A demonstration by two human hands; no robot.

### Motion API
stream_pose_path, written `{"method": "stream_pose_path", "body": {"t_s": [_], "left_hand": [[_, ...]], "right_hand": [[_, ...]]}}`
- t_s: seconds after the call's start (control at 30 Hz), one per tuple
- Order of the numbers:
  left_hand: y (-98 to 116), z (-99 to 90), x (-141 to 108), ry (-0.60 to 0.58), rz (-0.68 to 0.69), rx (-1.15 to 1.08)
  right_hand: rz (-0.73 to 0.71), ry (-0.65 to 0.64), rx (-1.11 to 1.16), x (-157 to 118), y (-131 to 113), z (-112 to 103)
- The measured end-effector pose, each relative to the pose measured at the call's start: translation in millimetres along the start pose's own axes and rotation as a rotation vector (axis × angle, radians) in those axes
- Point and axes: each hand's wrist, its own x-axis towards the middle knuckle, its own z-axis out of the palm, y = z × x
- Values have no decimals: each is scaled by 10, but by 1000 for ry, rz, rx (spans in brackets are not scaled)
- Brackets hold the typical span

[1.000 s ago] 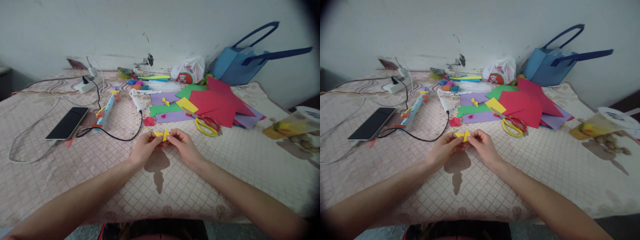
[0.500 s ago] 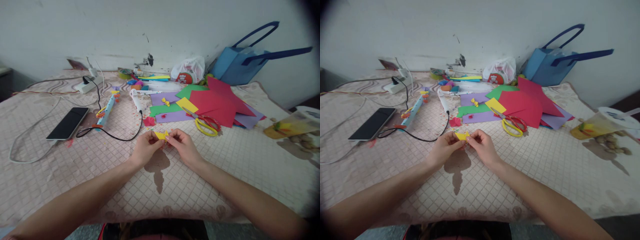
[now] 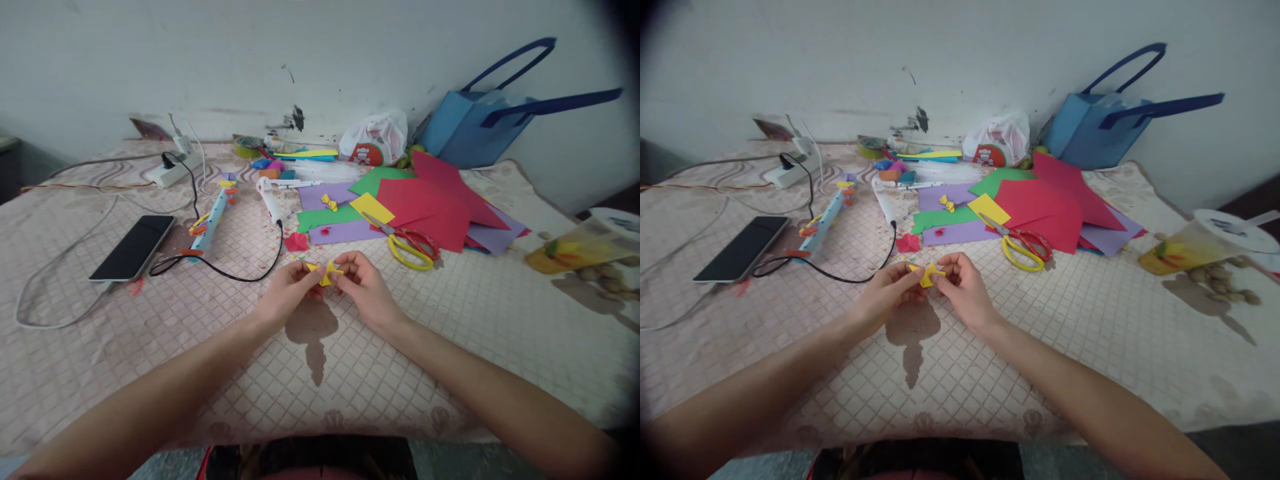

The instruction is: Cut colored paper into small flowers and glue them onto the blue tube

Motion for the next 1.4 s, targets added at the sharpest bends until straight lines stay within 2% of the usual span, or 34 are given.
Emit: {"method": "stream_pose_path", "body": {"t_s": [0.2, 0.53, 0.7, 1.03, 1.13, 1.3, 1.4], "left_hand": [[16, -16, 27, -7, 58, 38], [2, -37, 25, -6, 128, 147], [-3, -30, 24, 13, 118, 150], [-18, -5, 24, 31, -14, -74], [-16, -23, 27, -6, -17, -48], [-55, -58, 39, -161, 0, -43], [-64, -63, 43, -170, 31, -26]], "right_hand": [[18, -89, -10, -33, -15, 11], [76, -164, -22, -41, -59, 8], [58, -175, -76, -40, -36, -5], [78, -169, -60, -60, -80, 3], [89, -132, -27, -56, -90, -11], [118, -70, 76, -33, -83, -39], [159, -80, 87, -17, -85, -55]]}}
